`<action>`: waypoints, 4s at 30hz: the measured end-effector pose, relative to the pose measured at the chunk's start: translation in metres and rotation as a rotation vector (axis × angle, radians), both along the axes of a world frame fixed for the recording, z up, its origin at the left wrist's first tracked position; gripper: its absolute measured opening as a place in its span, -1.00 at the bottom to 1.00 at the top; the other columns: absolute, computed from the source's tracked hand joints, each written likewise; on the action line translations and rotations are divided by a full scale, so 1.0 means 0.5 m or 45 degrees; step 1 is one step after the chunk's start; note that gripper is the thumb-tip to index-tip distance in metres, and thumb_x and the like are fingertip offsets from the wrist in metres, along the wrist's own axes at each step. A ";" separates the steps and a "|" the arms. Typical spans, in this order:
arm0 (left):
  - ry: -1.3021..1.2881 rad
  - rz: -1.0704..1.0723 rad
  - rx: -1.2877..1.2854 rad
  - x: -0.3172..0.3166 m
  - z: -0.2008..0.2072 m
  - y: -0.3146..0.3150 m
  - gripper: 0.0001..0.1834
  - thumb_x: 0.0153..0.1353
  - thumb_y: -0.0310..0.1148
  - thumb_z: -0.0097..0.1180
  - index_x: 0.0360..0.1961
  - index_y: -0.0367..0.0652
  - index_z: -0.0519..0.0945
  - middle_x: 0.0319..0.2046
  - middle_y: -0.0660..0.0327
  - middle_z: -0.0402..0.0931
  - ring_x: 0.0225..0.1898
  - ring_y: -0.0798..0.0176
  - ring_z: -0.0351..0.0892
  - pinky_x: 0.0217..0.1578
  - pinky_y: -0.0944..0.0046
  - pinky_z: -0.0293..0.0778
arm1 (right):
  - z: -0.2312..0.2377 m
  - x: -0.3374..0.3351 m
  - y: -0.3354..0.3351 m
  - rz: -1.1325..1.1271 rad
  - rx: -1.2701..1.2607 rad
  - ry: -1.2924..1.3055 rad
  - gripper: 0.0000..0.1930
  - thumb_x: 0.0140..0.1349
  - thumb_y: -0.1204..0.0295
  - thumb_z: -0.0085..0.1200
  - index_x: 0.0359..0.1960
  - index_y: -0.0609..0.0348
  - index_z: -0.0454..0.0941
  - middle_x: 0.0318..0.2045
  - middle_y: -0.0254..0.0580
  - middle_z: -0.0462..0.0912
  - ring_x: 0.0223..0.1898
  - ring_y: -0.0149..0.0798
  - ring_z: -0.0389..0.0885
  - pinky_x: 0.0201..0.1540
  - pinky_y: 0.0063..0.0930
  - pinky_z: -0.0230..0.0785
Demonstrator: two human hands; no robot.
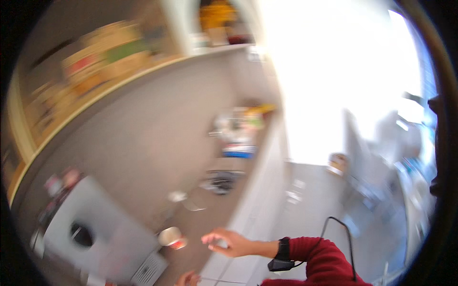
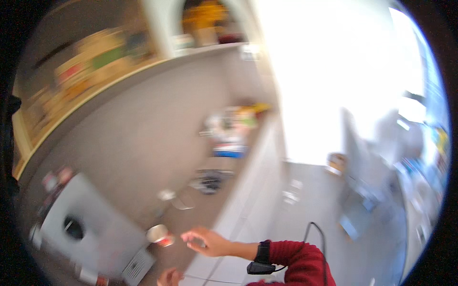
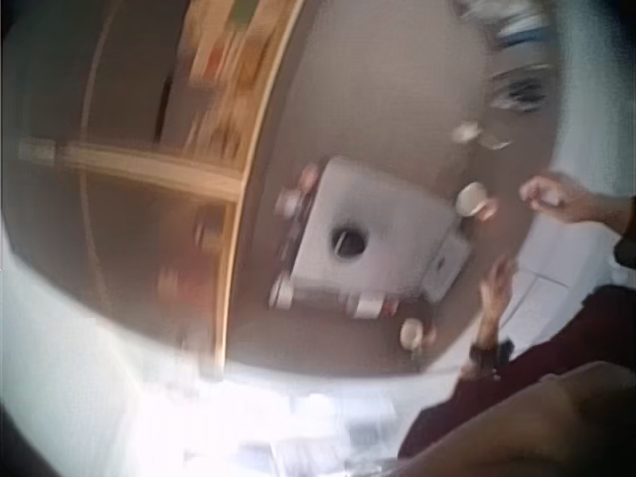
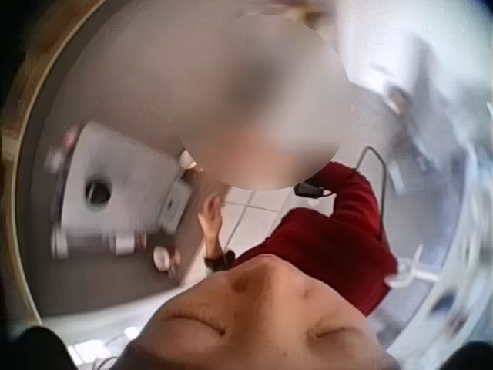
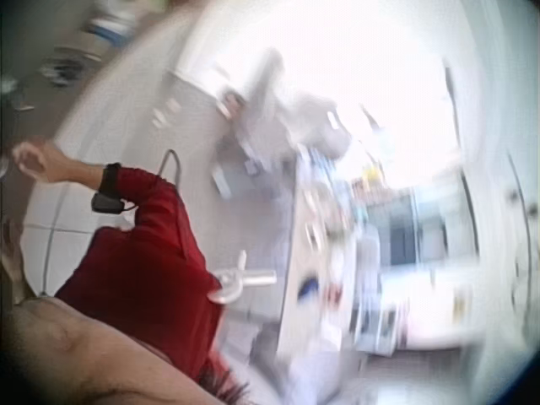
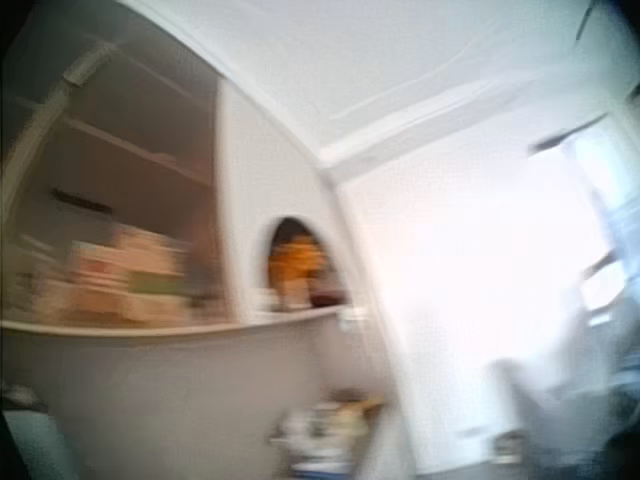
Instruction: The person cleans small figurines and a pink water bottle with a blue cloth, then places the figurines on a water dispenser. They also wipe the table surface and move a red package to a nearby cabinet.
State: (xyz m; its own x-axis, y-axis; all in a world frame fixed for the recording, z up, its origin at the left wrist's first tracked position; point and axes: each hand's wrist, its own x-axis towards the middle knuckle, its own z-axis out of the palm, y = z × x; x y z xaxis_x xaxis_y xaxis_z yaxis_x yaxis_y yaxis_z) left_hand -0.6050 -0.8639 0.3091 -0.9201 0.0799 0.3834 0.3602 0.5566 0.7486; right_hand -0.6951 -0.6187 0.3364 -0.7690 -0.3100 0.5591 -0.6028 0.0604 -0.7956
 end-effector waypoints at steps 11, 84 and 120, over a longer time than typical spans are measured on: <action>-0.488 -0.976 -0.459 0.112 -0.267 0.051 -0.75 0.31 -0.40 0.03 -0.03 -0.24 0.56 -0.30 0.14 0.61 -0.29 0.28 0.57 -0.27 0.31 0.49 | -0.370 0.886 0.212 -1.301 -0.181 -1.046 -0.72 0.30 0.31 0.01 -0.06 0.21 0.52 -0.26 -0.25 0.67 -0.27 -0.39 0.61 -0.18 -0.49 0.45; 0.030 -2.948 -0.266 1.892 -0.461 1.712 -0.76 0.06 -0.54 0.13 -0.20 -0.16 0.59 -0.18 0.10 0.57 -0.18 0.00 0.57 -0.22 0.07 0.48 | -0.394 1.990 0.698 -3.032 -0.990 -0.871 -0.46 -0.12 0.67 0.15 0.01 0.06 0.48 -0.11 -0.14 0.54 -0.05 -0.19 0.55 -0.02 -0.29 0.42; -0.439 -2.610 0.029 1.428 -0.264 1.571 -0.83 0.11 -0.75 0.05 -0.26 -0.44 0.58 -0.27 0.18 0.41 -0.23 0.35 0.49 -0.19 0.44 0.49 | -0.601 2.111 0.533 -3.323 0.094 -1.630 -0.64 -0.29 0.53 0.17 -0.32 -0.03 0.52 0.13 -0.40 0.45 0.14 -0.13 0.33 0.06 -0.07 0.18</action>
